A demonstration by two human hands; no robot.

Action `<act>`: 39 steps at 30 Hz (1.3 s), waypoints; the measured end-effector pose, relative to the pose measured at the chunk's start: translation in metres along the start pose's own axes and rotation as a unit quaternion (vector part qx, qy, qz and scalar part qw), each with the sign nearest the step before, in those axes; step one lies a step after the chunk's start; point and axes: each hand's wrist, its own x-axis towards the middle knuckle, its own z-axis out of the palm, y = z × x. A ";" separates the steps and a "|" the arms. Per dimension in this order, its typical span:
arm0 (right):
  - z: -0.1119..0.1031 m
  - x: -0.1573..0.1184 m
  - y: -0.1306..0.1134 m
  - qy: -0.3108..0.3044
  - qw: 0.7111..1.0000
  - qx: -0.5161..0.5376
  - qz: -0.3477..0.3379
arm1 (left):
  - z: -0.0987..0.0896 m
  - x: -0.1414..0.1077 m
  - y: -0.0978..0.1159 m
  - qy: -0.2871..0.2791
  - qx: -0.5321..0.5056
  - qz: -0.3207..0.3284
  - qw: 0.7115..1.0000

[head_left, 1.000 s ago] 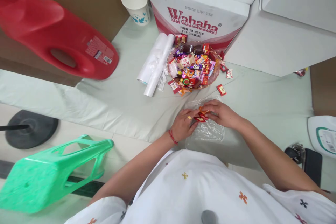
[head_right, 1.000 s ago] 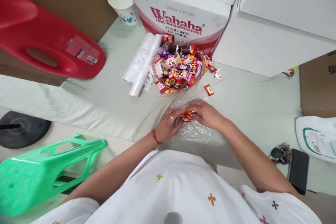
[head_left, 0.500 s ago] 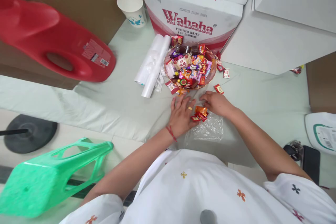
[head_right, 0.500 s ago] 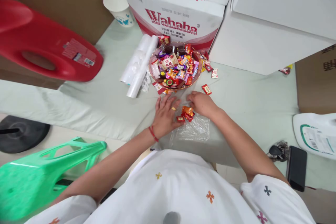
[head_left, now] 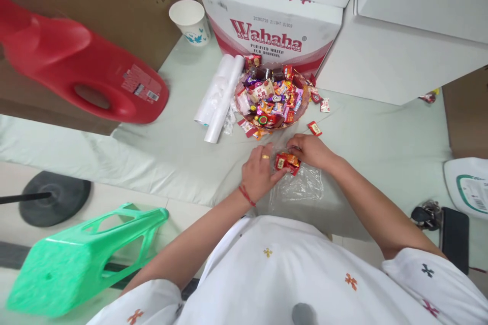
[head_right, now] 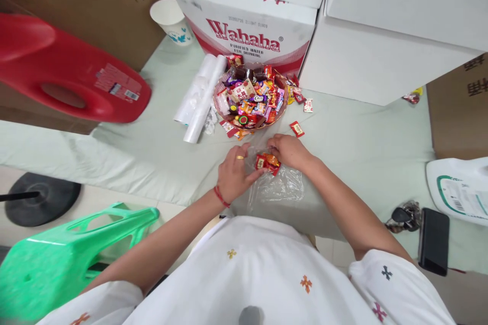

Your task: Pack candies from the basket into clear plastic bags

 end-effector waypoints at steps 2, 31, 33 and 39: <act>0.003 0.001 0.002 0.004 1.000 0.003 0.001 | -0.003 -0.009 -0.003 -0.012 0.029 -0.038 0.999; 0.015 0.006 0.007 0.021 0.999 0.032 -0.021 | -0.006 -0.011 0.000 0.142 0.062 0.086 0.984; 0.015 0.007 0.008 0.022 0.999 0.036 -0.019 | -0.001 -0.011 0.001 0.155 0.057 0.149 0.975; 0.012 0.005 0.013 0.033 0.996 0.075 -0.025 | 0.020 -0.009 -0.006 0.136 0.058 0.227 0.963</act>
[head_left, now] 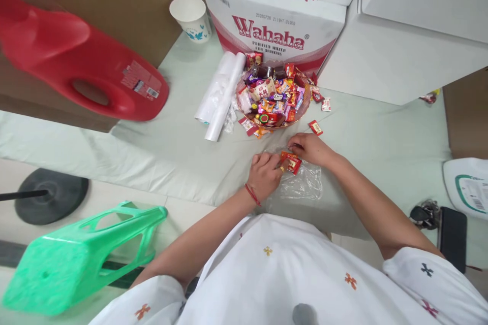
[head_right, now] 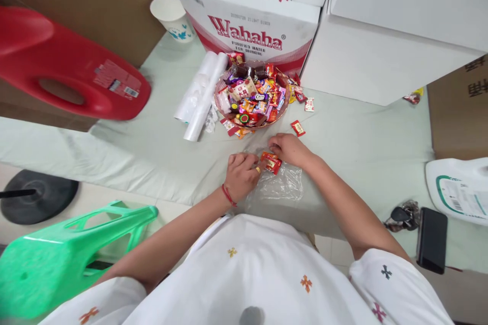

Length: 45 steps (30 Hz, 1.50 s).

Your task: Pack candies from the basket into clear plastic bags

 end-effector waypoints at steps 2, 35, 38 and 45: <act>0.000 -0.001 0.002 0.007 1.000 0.010 -0.005 | 0.001 -0.002 -0.001 -0.008 -0.014 -0.010 1.000; 0.005 -0.077 0.006 0.032 0.979 -0.199 0.006 | -0.003 -0.013 -0.047 -0.181 -0.154 0.071 0.969; 0.011 -0.098 0.009 0.082 0.981 -0.177 0.012 | -0.015 -0.013 -0.052 -0.202 -0.217 0.071 0.952; 0.049 -0.134 -0.043 -0.023 0.984 -0.101 -0.145 | -0.026 -0.010 -0.060 -0.237 -0.244 0.078 0.937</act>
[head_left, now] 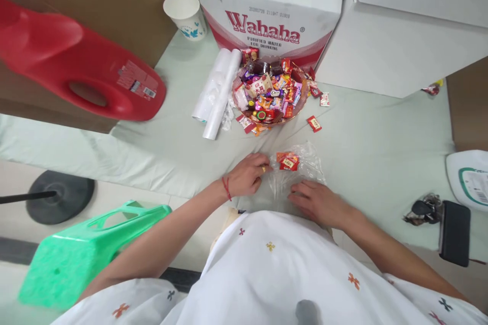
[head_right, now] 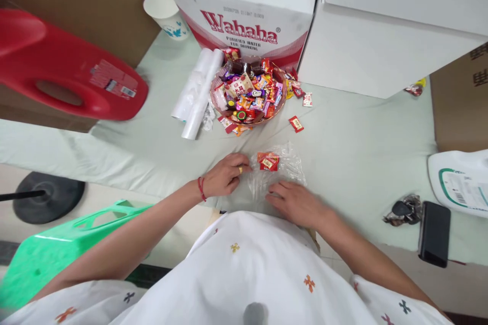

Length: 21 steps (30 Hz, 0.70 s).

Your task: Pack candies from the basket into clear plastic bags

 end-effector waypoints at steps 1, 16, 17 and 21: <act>0.004 0.000 -0.004 -0.006 1.000 0.000 -0.004 | 0.000 0.000 0.001 -0.001 0.008 -0.004 1.000; -0.011 0.021 0.006 0.138 0.989 -0.024 0.050 | 0.012 0.024 0.023 -0.026 0.139 -0.065 0.988; -0.016 0.030 0.010 0.131 0.990 -0.021 0.051 | 0.013 0.024 0.023 -0.026 0.141 -0.065 0.988; -0.026 0.071 0.038 0.089 0.991 -0.029 0.098 | 0.018 0.023 0.022 -0.011 0.111 -0.063 0.992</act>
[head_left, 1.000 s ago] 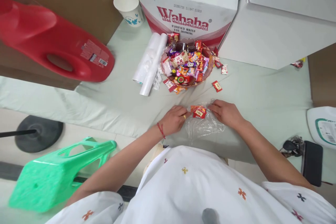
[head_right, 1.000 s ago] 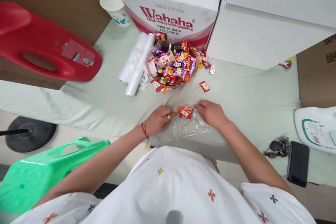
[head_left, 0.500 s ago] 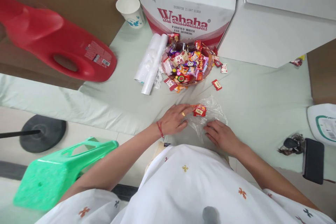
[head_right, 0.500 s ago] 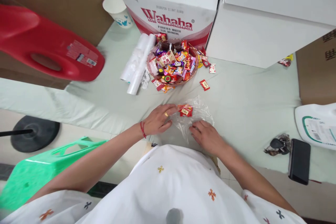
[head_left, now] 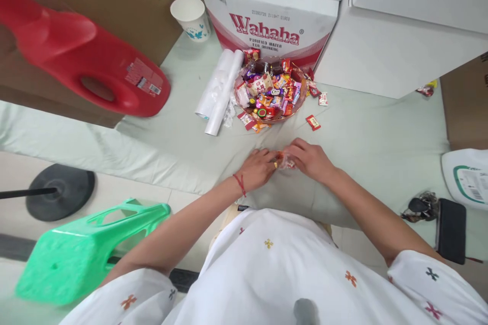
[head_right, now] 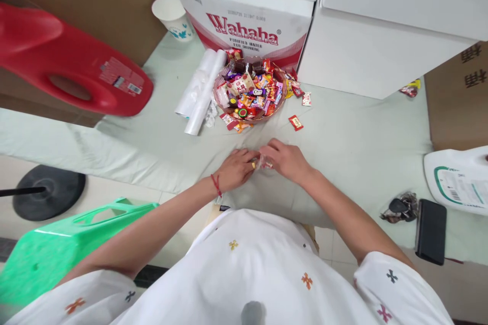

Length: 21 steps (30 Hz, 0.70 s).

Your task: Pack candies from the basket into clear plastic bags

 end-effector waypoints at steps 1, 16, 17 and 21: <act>0.002 0.011 0.005 -0.014 1.000 -0.005 0.011 | 0.001 -0.001 -0.001 0.010 -0.027 -0.001 1.000; 0.014 0.040 0.005 -0.136 0.984 -0.104 0.046 | 0.017 0.008 0.049 0.153 -0.074 -0.201 0.965; 0.014 0.041 0.006 -0.133 0.985 -0.103 0.047 | 0.017 0.010 0.049 0.148 -0.079 -0.230 0.959; 0.013 0.041 0.010 -0.107 0.991 -0.042 0.065 | 0.012 0.011 0.037 0.133 -0.071 -0.339 0.929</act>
